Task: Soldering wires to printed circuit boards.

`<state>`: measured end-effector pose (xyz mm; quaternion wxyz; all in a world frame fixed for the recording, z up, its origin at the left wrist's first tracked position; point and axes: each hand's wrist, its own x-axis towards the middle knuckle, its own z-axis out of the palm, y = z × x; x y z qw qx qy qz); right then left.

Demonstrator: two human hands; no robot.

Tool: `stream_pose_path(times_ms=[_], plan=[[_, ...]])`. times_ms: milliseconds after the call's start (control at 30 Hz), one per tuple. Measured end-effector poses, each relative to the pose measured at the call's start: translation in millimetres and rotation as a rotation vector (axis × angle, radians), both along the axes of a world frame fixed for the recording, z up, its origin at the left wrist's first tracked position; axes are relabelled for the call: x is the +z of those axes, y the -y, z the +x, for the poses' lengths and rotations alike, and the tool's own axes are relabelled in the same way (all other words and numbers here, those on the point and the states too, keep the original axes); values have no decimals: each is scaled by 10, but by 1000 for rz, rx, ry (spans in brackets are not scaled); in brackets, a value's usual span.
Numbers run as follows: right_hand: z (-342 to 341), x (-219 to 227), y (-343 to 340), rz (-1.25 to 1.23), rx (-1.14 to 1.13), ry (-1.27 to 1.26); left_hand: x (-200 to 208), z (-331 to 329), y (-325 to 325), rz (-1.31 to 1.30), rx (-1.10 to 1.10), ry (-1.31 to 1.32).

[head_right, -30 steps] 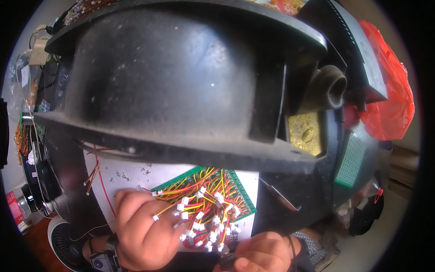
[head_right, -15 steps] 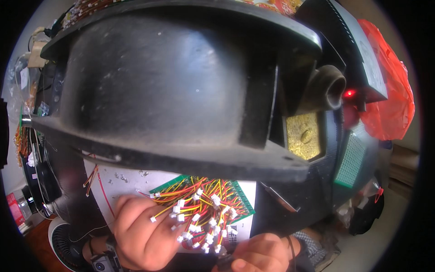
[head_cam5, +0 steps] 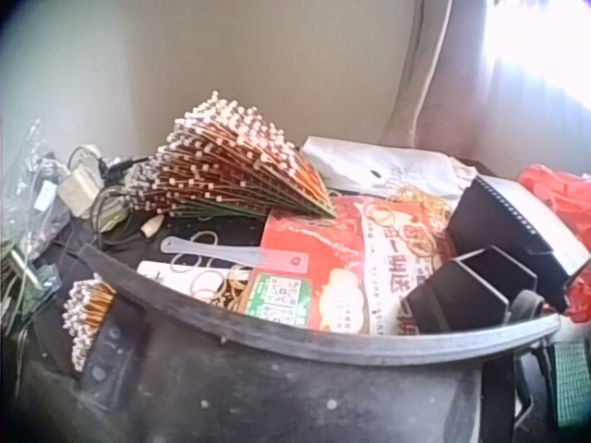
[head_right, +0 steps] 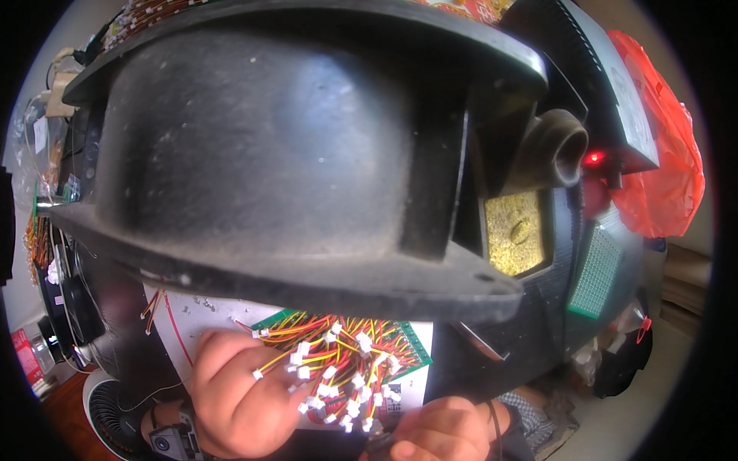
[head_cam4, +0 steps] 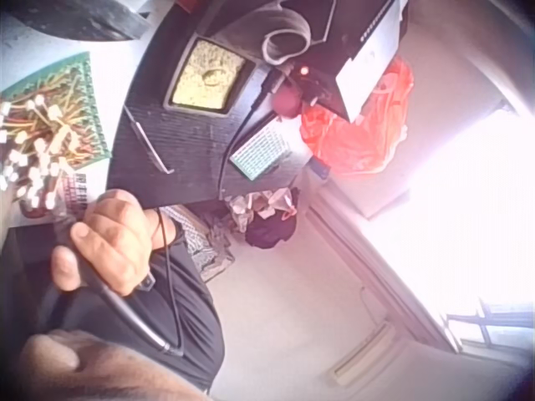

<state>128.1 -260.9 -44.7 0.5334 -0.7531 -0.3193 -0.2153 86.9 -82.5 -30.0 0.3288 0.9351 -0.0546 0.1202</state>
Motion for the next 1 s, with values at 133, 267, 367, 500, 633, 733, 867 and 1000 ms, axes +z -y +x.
stream_pose_path(times_ms=[133,267,367,500,633,733,867,1000], plan=[[8,21,14,-5,3,7,17,-2,8,0,3,-3],[10,4,18,-3,14,2,-2,-2,10,-19,12,-9],[15,11,27,-10,20,2,3,0,15,-31,19,-10],[24,17,63,-17,35,3,8,16,32,-47,12,-14],[2,-3,-7,-21,31,4,-28,-15,-31,-58,15,-16],[5,10,16,-19,13,15,-7,-1,-4,-53,10,-7],[9,6,20,-17,12,18,1,5,2,-50,11,-6],[6,4,18,-10,3,19,5,10,1,-55,9,-8]])
